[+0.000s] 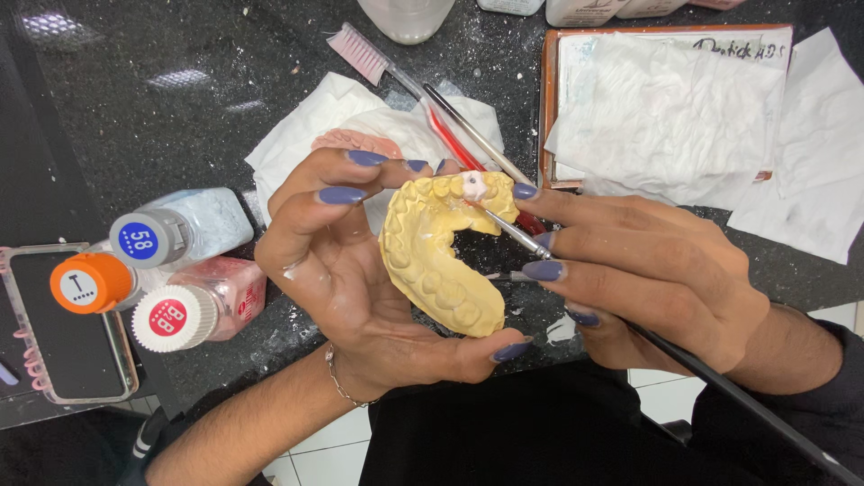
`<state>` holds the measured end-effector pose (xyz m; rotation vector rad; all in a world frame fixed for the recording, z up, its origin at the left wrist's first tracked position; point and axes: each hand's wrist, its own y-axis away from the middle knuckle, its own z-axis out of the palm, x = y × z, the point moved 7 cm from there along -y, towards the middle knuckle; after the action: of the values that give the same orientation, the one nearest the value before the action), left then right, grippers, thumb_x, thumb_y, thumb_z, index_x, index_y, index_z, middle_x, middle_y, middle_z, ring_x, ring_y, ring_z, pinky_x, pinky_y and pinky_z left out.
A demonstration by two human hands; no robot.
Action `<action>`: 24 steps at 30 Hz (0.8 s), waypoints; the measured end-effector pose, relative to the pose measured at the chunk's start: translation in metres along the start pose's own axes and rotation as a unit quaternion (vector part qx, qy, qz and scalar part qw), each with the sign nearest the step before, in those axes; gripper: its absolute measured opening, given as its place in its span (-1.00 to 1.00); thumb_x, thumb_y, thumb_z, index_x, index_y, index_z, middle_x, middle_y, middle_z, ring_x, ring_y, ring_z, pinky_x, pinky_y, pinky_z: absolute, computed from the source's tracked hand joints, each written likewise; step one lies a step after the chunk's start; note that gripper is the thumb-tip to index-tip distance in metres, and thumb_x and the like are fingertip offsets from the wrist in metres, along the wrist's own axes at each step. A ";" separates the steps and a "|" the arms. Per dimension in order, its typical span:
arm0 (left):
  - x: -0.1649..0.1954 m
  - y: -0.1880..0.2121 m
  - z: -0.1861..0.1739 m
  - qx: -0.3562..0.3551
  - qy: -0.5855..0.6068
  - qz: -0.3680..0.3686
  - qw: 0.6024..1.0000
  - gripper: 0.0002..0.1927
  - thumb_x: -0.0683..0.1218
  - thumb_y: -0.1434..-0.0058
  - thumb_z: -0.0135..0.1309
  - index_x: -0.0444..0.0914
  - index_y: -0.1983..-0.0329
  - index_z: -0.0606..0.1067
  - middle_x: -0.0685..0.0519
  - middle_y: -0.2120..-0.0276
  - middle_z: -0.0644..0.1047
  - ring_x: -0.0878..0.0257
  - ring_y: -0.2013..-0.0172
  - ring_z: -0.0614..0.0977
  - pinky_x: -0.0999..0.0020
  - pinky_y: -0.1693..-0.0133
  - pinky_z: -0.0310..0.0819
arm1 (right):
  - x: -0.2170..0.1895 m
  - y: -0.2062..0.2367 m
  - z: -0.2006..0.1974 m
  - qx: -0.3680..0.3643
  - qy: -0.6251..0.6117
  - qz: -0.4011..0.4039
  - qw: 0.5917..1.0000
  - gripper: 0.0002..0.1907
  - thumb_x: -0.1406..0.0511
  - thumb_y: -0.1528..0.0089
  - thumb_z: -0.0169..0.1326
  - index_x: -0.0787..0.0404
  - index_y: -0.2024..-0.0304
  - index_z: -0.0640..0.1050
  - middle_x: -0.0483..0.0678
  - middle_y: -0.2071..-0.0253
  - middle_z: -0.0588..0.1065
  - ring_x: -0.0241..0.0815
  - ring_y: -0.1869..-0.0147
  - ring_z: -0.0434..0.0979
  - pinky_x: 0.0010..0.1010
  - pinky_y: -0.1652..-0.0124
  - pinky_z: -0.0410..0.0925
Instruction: The person holds a yellow dental plaster model in one hand and uses a fine brush to apply and shape white ceramic material on a tooth area of the model, periodically dipping the brush in a glass of liquid and wiping or picking at the applied material with a small tool. A second pink model rests on the bench beside the work.
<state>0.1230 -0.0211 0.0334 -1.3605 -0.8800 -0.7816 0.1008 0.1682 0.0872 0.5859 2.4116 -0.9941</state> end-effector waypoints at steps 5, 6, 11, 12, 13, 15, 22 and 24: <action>0.000 0.002 -0.002 0.011 0.015 -0.027 0.999 0.11 0.02 0.02 0.56 0.02 -0.42 0.01 0.06 -0.23 0.19 0.28 -0.25 0.33 0.38 -0.30 0.40 | 0.009 0.009 -0.002 -0.076 -0.029 0.052 0.995 -0.84 0.30 -0.29 0.04 0.26 0.14 0.43 0.11 0.23 0.49 0.29 -0.12 0.64 -0.06 0.02 0.55; -0.001 0.002 -0.003 0.014 0.031 -0.042 0.999 0.10 0.02 -0.01 0.54 0.01 -0.42 0.01 0.06 -0.22 0.19 0.27 -0.25 0.34 0.37 -0.33 0.38 | 0.011 0.009 0.000 -0.109 -0.041 0.077 0.990 -0.87 0.29 -0.28 0.04 0.21 0.18 0.44 0.08 0.27 0.49 0.29 -0.15 0.66 -0.09 0.02 0.57; -0.005 0.006 -0.004 0.041 0.146 -0.137 0.979 0.06 0.02 -0.08 0.50 -0.14 -0.39 -0.04 -0.01 -0.17 0.19 0.19 -0.21 0.38 0.26 -0.35 0.36 | 0.009 0.007 -0.040 0.217 0.023 -0.031 0.975 -0.84 0.33 -0.41 -0.05 0.36 0.12 0.37 0.16 0.37 0.48 -0.27 0.25 0.65 -0.30 0.24 0.52; -0.005 0.007 -0.003 0.045 0.168 -0.150 0.973 0.05 0.01 -0.09 0.50 -0.17 -0.39 -0.03 -0.03 -0.16 0.20 0.18 -0.19 0.38 0.25 -0.34 0.35 | 0.013 0.012 -0.045 0.263 0.036 -0.051 0.963 -0.85 0.35 -0.42 -0.05 0.37 0.12 0.39 0.21 0.36 0.47 -0.25 0.28 0.63 -0.33 0.29 0.50; -0.005 0.009 -0.003 0.050 0.189 -0.162 0.967 0.05 -0.01 -0.09 0.50 -0.19 -0.39 -0.03 -0.04 -0.15 0.21 0.17 -0.18 0.38 0.24 -0.33 0.35 | 0.021 0.018 -0.048 0.308 0.050 -0.069 0.948 -0.86 0.36 -0.43 -0.06 0.38 0.12 0.41 0.27 0.35 0.46 -0.22 0.31 0.60 -0.37 0.33 0.48; -0.003 0.010 0.001 0.042 0.219 -0.162 0.961 0.03 -0.05 -0.11 0.50 -0.22 -0.41 0.00 -0.05 -0.12 0.23 0.19 -0.16 0.38 0.26 -0.31 0.33 | 0.035 0.032 -0.058 0.339 0.059 -0.029 0.939 -0.83 0.38 -0.48 -0.02 0.43 0.10 0.36 0.29 0.30 0.43 -0.17 0.31 0.53 -0.42 0.35 0.44; 0.009 0.014 0.021 -0.054 0.341 -0.205 0.916 0.01 -0.11 -0.01 0.52 -0.24 -0.36 0.07 -0.05 -0.17 0.25 0.20 -0.18 0.43 0.22 -0.26 0.57 | 0.049 0.010 -0.067 0.234 -0.029 0.166 0.957 -0.55 0.30 -0.73 -0.10 0.44 0.26 0.38 0.00 0.40 0.38 -0.29 0.42 0.24 -0.50 0.36 0.09; 0.014 0.015 0.028 -0.115 0.371 -0.223 0.894 0.03 -0.12 -0.02 0.54 -0.21 -0.36 0.05 -0.07 -0.18 0.32 0.17 -0.17 0.50 0.26 -0.20 0.60 | 0.043 -0.023 -0.061 0.178 0.048 0.171 0.968 -0.59 0.34 -0.69 -0.03 0.40 0.28 0.42 -0.01 0.44 0.36 -0.27 0.48 0.23 -0.47 0.41 0.07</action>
<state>0.1409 0.0085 0.0383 -0.9192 -0.4827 -1.6702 0.0380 0.2065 0.1138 1.1563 2.1165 -1.2705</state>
